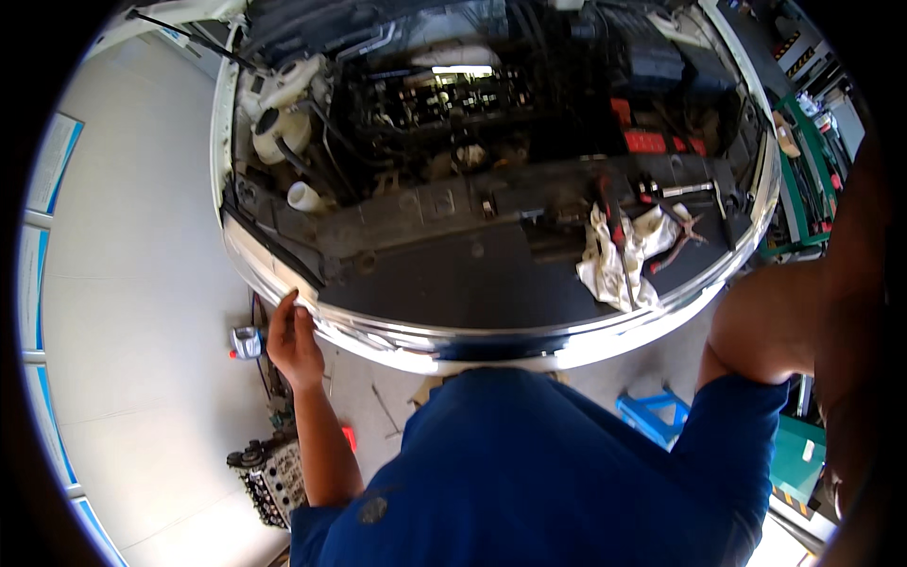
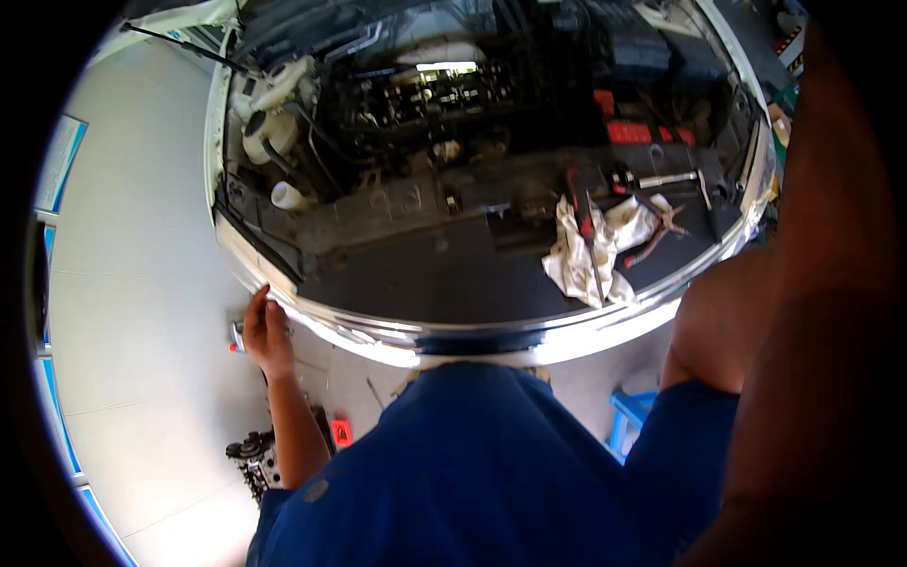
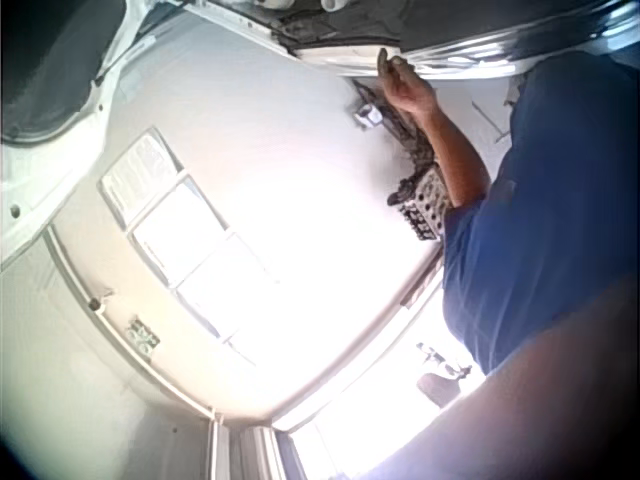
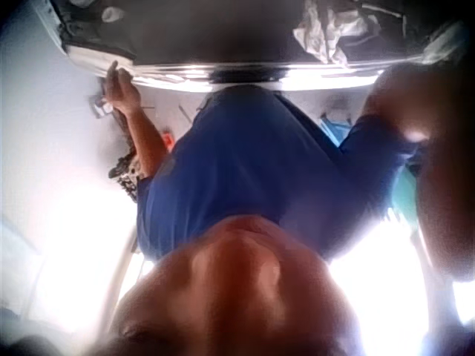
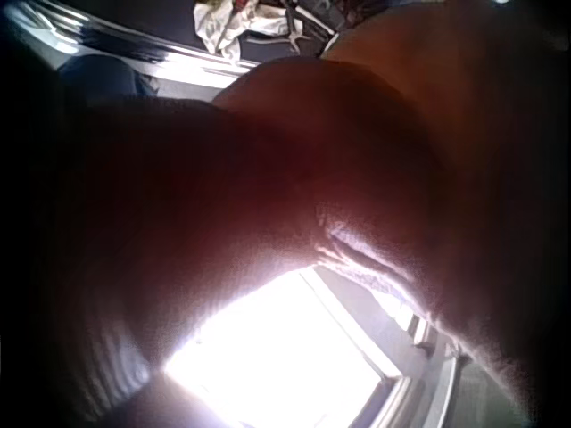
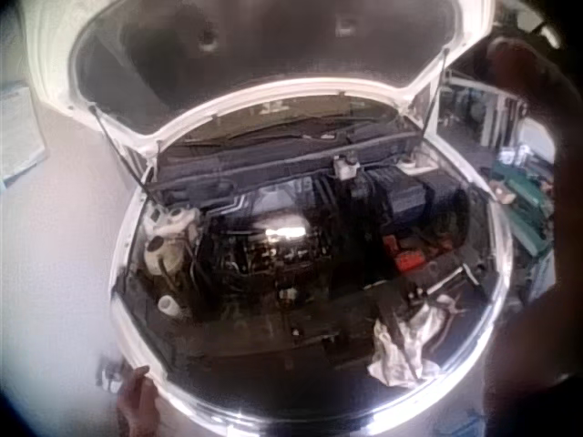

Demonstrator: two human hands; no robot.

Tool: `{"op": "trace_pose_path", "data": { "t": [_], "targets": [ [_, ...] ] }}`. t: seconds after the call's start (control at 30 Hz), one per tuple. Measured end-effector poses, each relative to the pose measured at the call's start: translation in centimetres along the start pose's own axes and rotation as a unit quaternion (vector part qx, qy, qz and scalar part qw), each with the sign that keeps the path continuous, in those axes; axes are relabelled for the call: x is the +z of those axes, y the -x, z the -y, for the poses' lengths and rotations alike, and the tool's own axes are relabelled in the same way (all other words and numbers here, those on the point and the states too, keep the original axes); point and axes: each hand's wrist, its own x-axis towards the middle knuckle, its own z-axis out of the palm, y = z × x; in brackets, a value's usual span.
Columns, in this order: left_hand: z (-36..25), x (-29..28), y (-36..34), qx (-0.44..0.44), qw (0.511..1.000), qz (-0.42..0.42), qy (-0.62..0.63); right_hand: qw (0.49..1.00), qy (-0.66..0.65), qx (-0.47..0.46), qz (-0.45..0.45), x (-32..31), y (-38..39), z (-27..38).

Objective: The person manipulates small components on an engine block and uses a screwdriver and a socket wrench to work on the valvetrain of a car engine.

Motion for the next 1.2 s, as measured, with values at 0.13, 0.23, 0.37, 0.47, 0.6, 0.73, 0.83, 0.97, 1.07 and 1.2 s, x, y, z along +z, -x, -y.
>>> {"op": "trace_pose_path", "data": {
  "t": [0.13,0.23,0.37,0.47,0.6,0.73,0.83,0.97,1.07,1.2],
  "targets": [
    [-0.6,-0.5,0.0,0.012,1.000,-0.011,0.026,0.994,0.092,0.045,-0.035,-2.8,-1.1,-0.7],
    [0.3,0.8,-0.6,0.013,0.998,0.003,0.058,0.974,0.190,0.110,-0.058,-5.7,-3.3,-0.1],
    [-3.8,-4.5,1.4,0.004,0.963,-0.022,-0.268,0.975,0.144,0.162,-0.057,-3.8,-6.4,-8.3],
    [6.4,-2.7,2.5,-0.051,0.999,0.015,-0.012,0.939,0.271,0.208,-0.036,-7.0,-9.4,-5.1],
    [2.2,-4.9,5.3,-0.113,0.993,0.009,-0.024,0.928,0.267,0.259,0.007,-7.2,-11.8,-7.2],
    [2.2,-2.5,3.8,-0.100,0.995,-0.004,-0.007,0.925,0.265,0.270,0.024,-5.9,-11.1,-9.3],
    [3.9,-3.2,4.4,-0.134,0.990,0.024,0.040,0.924,0.271,0.268,0.029,-4.5,-9.9,-10.2],
    [3.1,-2.9,2.2,-0.074,0.993,-0.050,0.074,0.927,0.274,0.251,0.044,-3.1,-11.2,-10.8],
    [3.1,-2.5,1.1,-0.063,0.995,-0.028,0.078,0.925,0.283,0.251,0.045,-3.4,-10.7,-10.4],
    [3.0,-1.6,-0.1,-0.053,0.994,-0.020,0.098,0.926,0.282,0.247,0.039,-3.9,-10.1,-9.3]
  ]
}}
